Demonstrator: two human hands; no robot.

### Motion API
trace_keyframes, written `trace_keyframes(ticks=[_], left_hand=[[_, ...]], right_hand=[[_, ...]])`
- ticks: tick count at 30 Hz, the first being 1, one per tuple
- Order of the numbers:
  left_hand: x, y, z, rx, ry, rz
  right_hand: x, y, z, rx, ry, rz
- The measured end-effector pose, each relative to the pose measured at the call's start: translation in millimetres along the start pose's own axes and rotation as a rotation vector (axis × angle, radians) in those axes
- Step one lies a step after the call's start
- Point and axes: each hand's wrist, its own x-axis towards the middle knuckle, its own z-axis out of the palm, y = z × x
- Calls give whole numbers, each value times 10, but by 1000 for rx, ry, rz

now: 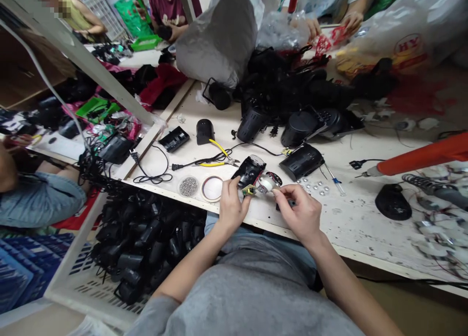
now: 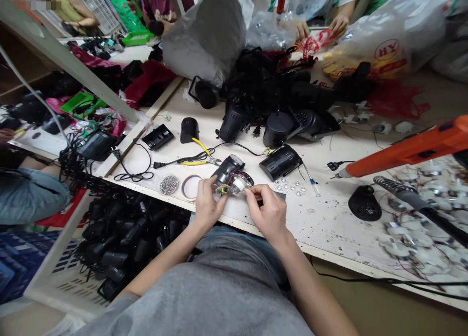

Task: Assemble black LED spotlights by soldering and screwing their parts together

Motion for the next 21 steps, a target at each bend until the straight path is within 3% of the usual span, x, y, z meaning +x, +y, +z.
trace_keyframes(ticks=[5, 10, 14, 17, 19, 21], left_hand=[[74, 42, 50, 10, 10, 3], [-259, 131, -141, -97, -32, -39], [-467, 227, -439, -411, -131, -302], [-363, 274, -750, -523, -141, -510], [-159, 288, -986, -460, -132, -482], [108, 306, -1215, -330, -162, -284]], right_hand=[[-8, -31, -43, 13, 32, 4], [-29, -77, -107, 30, 76, 41], [-62, -76, -171, 112, 74, 148], [-105, -51, -234, 176, 34, 260], [-145, -36, -282, 194, -2, 284], [-189, -31, -331, 176, -23, 256]])
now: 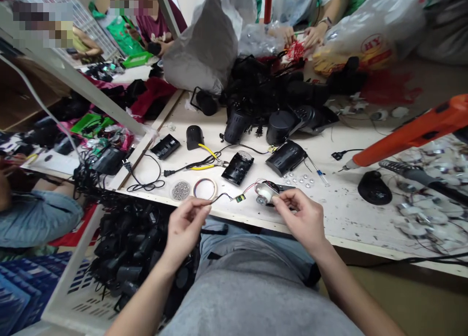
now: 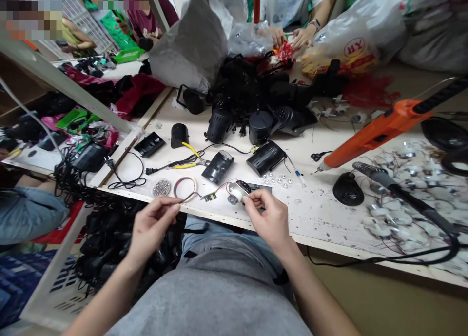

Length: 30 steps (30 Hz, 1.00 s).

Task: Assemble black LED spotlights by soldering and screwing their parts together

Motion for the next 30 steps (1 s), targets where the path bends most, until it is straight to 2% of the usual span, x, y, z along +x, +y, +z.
trace_keyframes(ticks=[4, 7, 10, 12, 15, 18, 20, 23, 25, 27, 29, 30], left_hand=[[379, 357, -314, 461, -125, 480], [534, 572, -360, 647, -149, 680], [656, 658, -309, 624, -208, 736], [767, 626, -243, 565, -263, 746], [953, 450, -122, 515, -359, 746], [1064, 170, -36, 564, -440, 752], [1074, -22, -13, 624, -386, 782], [993, -206, 26, 760, -198, 823], [862, -213, 107, 855, -44, 818], [675, -138, 262, 856, 72, 805], [475, -32, 483, 702, 66, 804], [386, 13, 609, 586, 3, 783]], right_hand=[[-87, -5, -88, -88, -6, -157], [-130, 5, -135, -196, 18, -314], [-152, 61, -164, -324, 58, -458], [-162, 122, -177, -376, 63, -514], [-175, 216, -196, -434, 47, -559], [-182, 282, -215, -475, 30, -578], [-180, 307, -221, -489, 21, -582], [-163, 327, -216, -504, 16, -596], [-146, 338, -208, -516, 14, -617], [-131, 351, -205, -533, 11, -641], [-119, 370, -215, -559, 11, -664], [-116, 381, -224, -573, 13, -677]])
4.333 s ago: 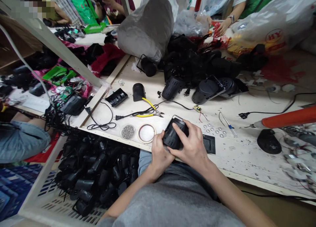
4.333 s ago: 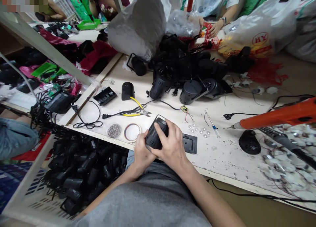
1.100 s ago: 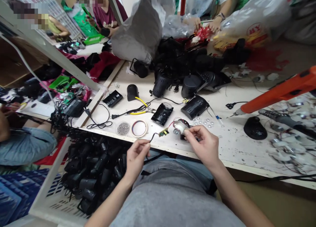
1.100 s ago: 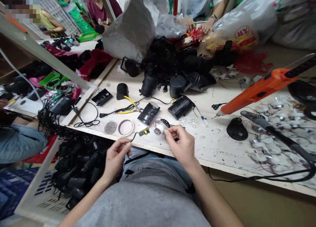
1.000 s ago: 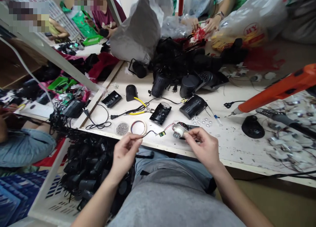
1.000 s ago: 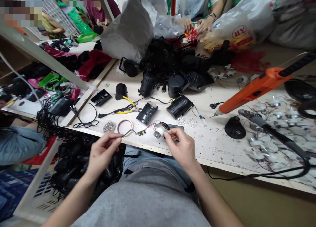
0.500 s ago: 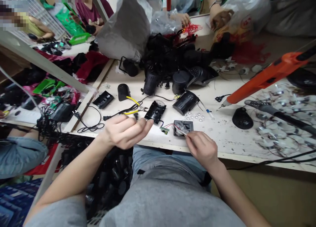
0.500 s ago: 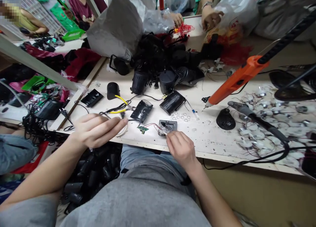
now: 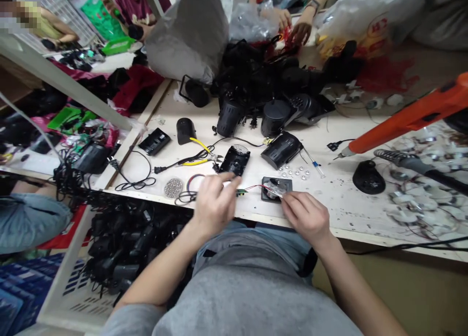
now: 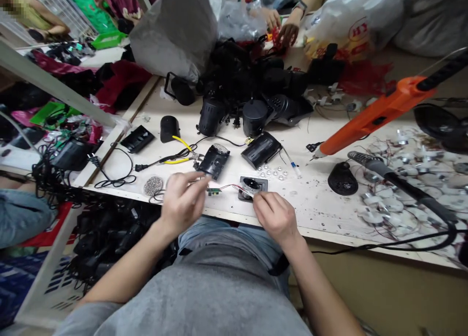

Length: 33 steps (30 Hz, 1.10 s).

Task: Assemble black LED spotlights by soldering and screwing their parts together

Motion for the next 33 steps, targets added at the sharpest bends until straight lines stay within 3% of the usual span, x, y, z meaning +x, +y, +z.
trace_keyframes(ticks=[2, 5, 11, 21, 27, 33], left_hand=[[-7, 242, 157, -267, -28, -87], [-21, 434, 400, -521, -106, -214], [-128, 473, 662, -607, -174, -262], [-234, 472, 781, -602, 1, -225], [-221, 473, 711, -670, -73, -175], [-247, 443, 643, -480, -206, 71]], right_hand=[[-22, 27, -7, -32, 5, -24], [-77, 49, -13, -76, 14, -47], [-204, -22, 39, -82, 58, 33], [-159, -151, 26, 172, 107, 313], [-147, -185, 39, 159, 132, 325], [-185, -235, 65, 132, 138, 304]])
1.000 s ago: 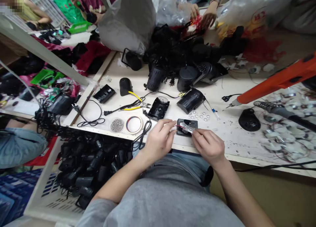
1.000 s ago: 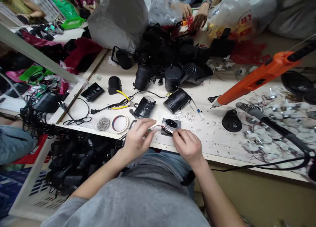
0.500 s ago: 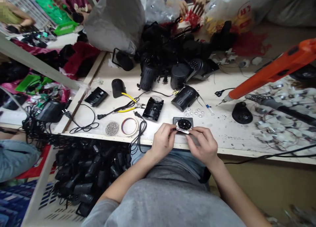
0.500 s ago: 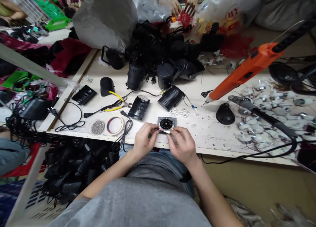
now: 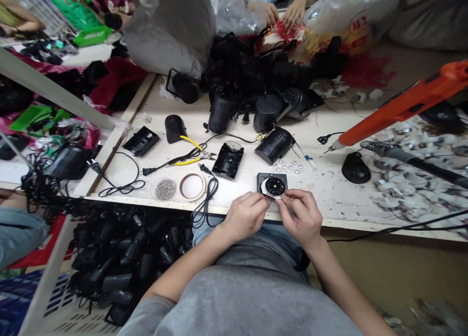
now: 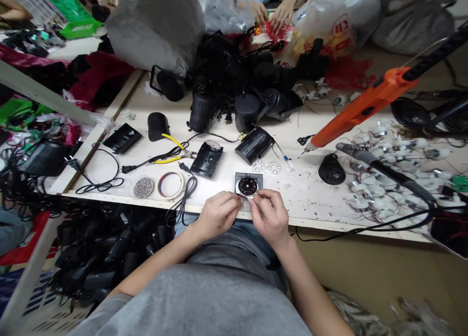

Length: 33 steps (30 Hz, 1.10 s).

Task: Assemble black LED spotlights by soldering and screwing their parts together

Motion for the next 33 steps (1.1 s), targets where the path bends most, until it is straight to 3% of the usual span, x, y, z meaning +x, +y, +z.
trace_keyframes(ticks=[3, 8, 14, 16, 19, 22, 27, 31, 33], left_hand=[[-31, 23, 3, -9, -13, -42], [-48, 89, 53, -125, 103, -200], [-3, 109, 116, -143, 198, -204], [13, 105, 123, -179, 211, -210], [30, 103, 128, -201, 212, -205], [39, 100, 139, -209, 211, -194], [43, 75, 190, -48, 192, -144], [43, 60, 214, -12, 167, -157], [34, 55, 217, -25, 185, -183]], right_hand=[[-22, 11, 2, -6, 3, 4], [-8, 16, 0, 5, -1, 9], [55, 88, -157, -2, 10, 68], [77, 250, -281, 5, 157, 227], [122, 617, -516, 161, 537, 573], [189, 968, -745, 190, 743, 612], [341, 1278, -872, 182, 664, 720], [480, 1374, -802, 172, 513, 779], [523, 1348, -814, 163, 416, 732]])
